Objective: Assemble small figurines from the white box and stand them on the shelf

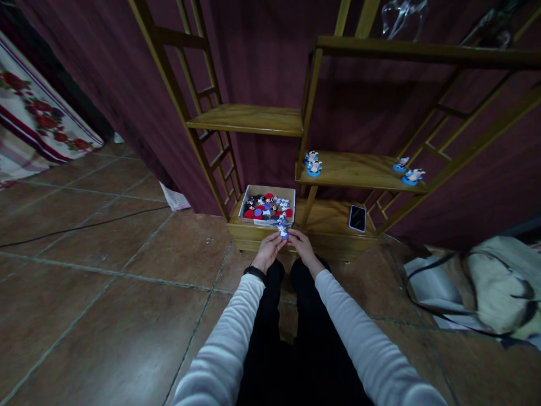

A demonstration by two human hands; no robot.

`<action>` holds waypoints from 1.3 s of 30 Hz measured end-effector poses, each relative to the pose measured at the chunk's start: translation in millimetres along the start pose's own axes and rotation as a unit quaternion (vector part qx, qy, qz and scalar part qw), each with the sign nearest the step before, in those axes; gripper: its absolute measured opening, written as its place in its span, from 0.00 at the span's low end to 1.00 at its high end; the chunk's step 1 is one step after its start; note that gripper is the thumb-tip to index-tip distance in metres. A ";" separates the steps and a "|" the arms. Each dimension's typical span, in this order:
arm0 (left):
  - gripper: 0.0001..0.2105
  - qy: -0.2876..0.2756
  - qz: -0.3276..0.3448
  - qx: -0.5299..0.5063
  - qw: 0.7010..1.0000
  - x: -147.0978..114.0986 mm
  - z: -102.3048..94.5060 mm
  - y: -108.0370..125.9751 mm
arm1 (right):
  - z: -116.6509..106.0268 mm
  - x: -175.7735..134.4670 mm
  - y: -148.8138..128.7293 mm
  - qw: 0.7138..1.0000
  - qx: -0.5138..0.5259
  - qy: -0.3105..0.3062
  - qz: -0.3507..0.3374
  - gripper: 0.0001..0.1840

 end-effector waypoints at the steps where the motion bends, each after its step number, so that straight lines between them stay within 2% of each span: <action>1: 0.10 -0.001 -0.003 -0.002 1.000 -0.5 0.3 0.3 | 0.1 -0.1 -0.1 1.000 0.002 -0.005 0.000 0.18; 11: 0.08 -0.013 -0.021 -0.027 0.999 -2.6 0.0 1.6 | 2.1 -1.1 -2.8 0.999 0.012 -0.016 -0.030 0.19; 21: 0.10 -0.016 -0.011 -0.005 1.000 -5.1 4.8 3.7 | 5.4 -3.8 -15.3 0.996 -0.039 -0.021 -0.072 0.16; 30: 0.07 -0.018 -0.020 -0.011 1.000 -4.4 1.9 4.7 | 5.4 -7.4 -21.9 0.996 -0.026 -0.048 -0.065 0.14; 39: 0.07 -0.022 -0.021 -0.009 1.000 -4.3 2.3 3.3 | 3.2 -4.8 -14.6 0.996 -0.029 -0.061 -0.058 0.14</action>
Point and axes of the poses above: each hand's wrist, its own x-axis towards the middle knuckle, its own z-axis out of the palm, y = z × x, the point moved 2 cm from there along x, towards the middle knuckle, and after that the axes turned 9 degrees about -z, right-handed, at the moved point
